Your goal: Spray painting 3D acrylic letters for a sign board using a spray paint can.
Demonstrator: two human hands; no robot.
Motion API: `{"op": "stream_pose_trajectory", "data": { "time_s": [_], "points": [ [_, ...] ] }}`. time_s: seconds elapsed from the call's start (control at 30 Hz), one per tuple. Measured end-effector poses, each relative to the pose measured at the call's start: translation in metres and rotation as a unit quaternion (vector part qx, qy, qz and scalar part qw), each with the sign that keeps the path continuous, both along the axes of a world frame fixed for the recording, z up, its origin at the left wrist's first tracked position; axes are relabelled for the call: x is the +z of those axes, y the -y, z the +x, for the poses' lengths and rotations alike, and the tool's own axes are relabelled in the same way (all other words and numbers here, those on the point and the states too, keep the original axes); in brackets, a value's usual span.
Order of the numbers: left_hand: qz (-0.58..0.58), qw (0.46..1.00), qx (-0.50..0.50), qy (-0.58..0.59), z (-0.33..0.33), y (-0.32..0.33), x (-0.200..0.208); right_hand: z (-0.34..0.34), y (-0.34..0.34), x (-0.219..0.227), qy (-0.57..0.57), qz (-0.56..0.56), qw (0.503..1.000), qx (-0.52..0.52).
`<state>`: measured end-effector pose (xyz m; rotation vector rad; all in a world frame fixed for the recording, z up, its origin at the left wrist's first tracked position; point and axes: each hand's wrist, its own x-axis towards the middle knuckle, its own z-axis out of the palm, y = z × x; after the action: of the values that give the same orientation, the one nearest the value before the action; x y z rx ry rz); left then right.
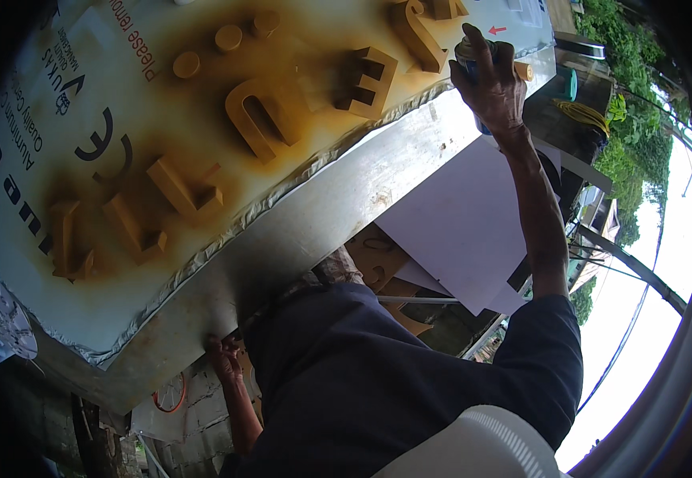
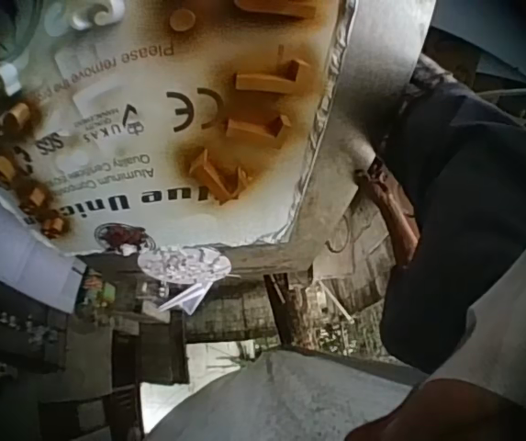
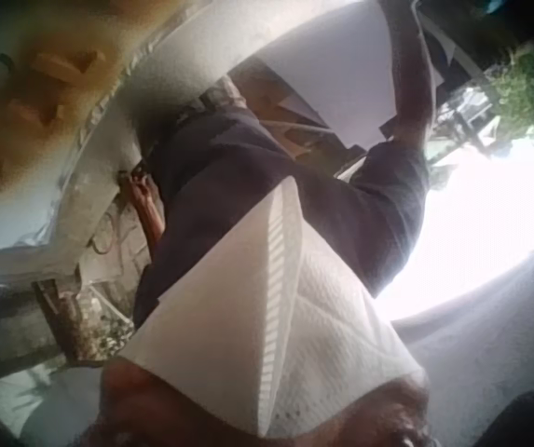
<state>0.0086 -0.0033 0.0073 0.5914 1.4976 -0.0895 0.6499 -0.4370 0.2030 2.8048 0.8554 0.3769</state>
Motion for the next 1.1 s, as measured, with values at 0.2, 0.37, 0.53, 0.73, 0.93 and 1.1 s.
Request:
{"op": "stream_pose_trajectory", "data": {
  "time_s": [0.2,0.37,0.53,0.73,0.93,1.1],
  "points": [
    [0.004,1.0,0.014,0.004,-0.005,0.0,-0.002,0.017,-0.003,0.003,0.02,-0.014,1.0,0.02],
    [0.001,1.0,-0.012,0.004,-0.003,0.001,0.0,0.022,-0.006,0.004,0.021,-0.006,0.999,0.035],
    [0.011,0.999,-0.02,-0.025,-0.004,0.002,0.0,0.03,-0.006,-0.001,0.002,-0.009,1.0,0.029],
    [0.002,0.999,-0.035,-0.007,-0.022,-0.003,-0.01,0.032,-0.007,0.0,-0.03,-0.011,0.999,0.03],
    [0.01,0.999,-0.03,-0.025,-0.016,0.003,-0.01,0.034,-0.001,-0.004,-0.032,-0.009,0.999,0.021],
    [0.008,0.999,-0.026,-0.027,-0.014,0.002,-0.007,0.037,0.002,-0.006,-0.02,-0.017,1.0,0.016]
  ]
}}
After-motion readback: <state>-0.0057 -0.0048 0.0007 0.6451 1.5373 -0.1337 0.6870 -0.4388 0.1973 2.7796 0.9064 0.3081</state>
